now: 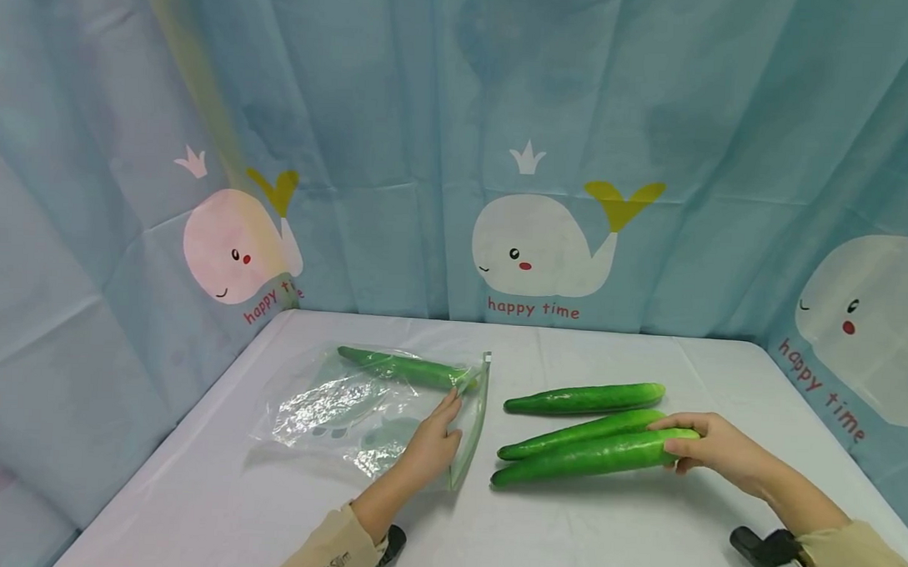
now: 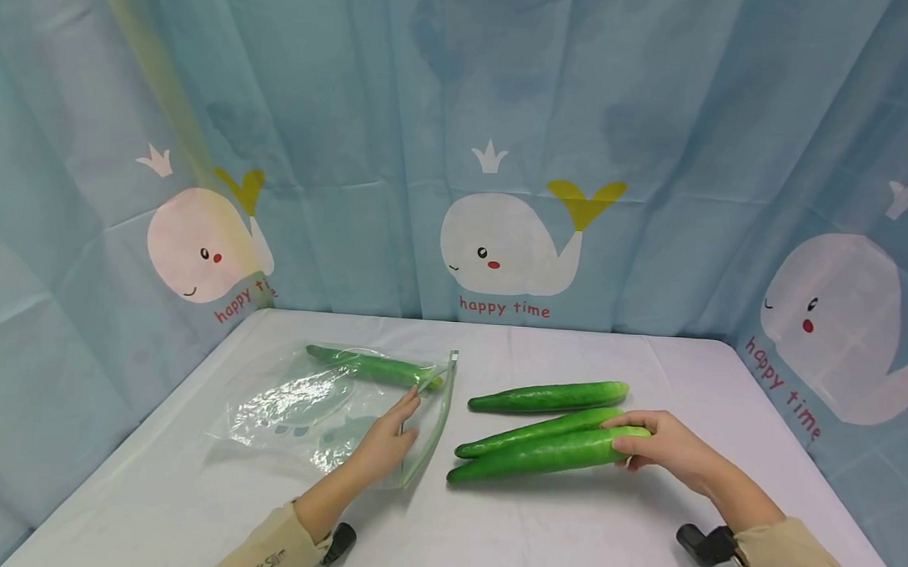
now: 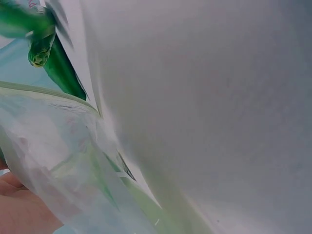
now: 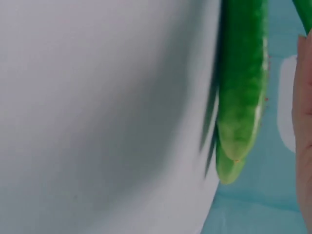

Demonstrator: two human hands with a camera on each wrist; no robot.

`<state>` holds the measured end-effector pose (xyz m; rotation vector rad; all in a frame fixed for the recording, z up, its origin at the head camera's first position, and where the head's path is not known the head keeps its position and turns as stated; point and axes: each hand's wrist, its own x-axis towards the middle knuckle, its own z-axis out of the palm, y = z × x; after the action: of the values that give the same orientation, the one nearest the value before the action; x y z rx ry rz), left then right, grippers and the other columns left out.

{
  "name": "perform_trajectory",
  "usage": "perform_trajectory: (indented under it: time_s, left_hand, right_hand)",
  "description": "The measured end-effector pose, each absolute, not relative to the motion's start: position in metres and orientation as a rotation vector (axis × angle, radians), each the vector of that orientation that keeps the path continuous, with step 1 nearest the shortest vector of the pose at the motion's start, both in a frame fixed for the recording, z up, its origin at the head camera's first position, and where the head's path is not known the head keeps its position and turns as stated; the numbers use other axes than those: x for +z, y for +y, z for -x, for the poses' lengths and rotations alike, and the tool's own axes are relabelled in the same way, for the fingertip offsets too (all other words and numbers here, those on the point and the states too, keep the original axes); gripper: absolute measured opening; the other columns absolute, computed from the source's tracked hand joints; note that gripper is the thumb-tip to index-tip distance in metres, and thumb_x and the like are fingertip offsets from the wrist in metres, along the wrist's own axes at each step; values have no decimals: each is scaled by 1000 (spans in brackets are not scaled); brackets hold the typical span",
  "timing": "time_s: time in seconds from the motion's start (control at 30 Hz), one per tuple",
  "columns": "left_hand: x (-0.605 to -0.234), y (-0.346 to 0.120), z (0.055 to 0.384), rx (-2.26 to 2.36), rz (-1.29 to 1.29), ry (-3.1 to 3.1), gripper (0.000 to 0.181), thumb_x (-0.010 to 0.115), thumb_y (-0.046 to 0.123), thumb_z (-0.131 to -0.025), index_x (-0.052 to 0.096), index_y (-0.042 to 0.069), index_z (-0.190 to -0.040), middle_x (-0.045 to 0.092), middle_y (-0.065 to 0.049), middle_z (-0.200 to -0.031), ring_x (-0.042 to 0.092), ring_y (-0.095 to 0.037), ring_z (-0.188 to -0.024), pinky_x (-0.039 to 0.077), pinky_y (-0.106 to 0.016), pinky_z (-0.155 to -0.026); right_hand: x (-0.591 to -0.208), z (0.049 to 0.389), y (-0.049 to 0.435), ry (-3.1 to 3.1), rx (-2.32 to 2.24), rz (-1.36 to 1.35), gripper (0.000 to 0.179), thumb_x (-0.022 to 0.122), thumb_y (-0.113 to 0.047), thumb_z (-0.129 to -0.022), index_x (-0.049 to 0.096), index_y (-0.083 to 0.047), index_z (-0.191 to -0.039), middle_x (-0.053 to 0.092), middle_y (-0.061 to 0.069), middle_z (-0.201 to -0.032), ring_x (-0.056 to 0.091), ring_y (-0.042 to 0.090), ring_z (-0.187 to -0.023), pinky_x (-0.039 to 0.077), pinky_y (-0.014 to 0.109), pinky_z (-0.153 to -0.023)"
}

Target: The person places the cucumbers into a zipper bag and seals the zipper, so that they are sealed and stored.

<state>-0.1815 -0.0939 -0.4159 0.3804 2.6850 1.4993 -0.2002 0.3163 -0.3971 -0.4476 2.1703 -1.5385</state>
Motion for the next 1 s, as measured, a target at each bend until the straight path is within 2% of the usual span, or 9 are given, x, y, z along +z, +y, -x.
perform_trajectory:
  time_s: [0.07, 0.17, 0.4, 1.0]
  left_hand:
    - [-416, -94, 182, 1500, -385, 2685, 50, 45, -4, -95, 33, -15, -142, 18, -23, -157, 19, -43, -142, 20, -56, -114]
    - [-417, -94, 183, 1493, -389, 2684, 50, 44, -4, -95, 32, -15, -143, 17, -24, -157, 19, -43, -142, 20, -56, -114]
    - [-418, -93, 183, 1486, -400, 2688, 50, 44, -5, -96, 32, -16, -143, 17, -24, -157, 18, -43, -142, 19, -56, -114]
    - [-416, -92, 185, 1516, -383, 2693, 50, 44, -5, -96, 31, -17, -142, 17, -24, -157, 18, -43, -142, 20, -56, -114]
  right_hand:
    - [-397, 200, 318, 2078, -1606, 458, 25, 52, -14, -100, 65, -6, -121, 61, 7, -101, 65, 21, -82, 59, 34, -72]
    - [-396, 200, 320, 1931, -1696, 464, 25, 46, -13, -103, 68, -21, -113, 62, 7, -98, 66, 17, -82, 59, 29, -73]
    - [-390, 201, 321, 1841, -1769, 334, 24, 44, -16, -104, 67, -13, -102, 67, 7, -88, 67, 12, -76, 59, 26, -73]
    - [-390, 207, 302, 1718, -1913, 69, 21, 52, -28, -102, 63, -11, -97, 60, 9, -92, 68, 15, -80, 59, 26, -75]
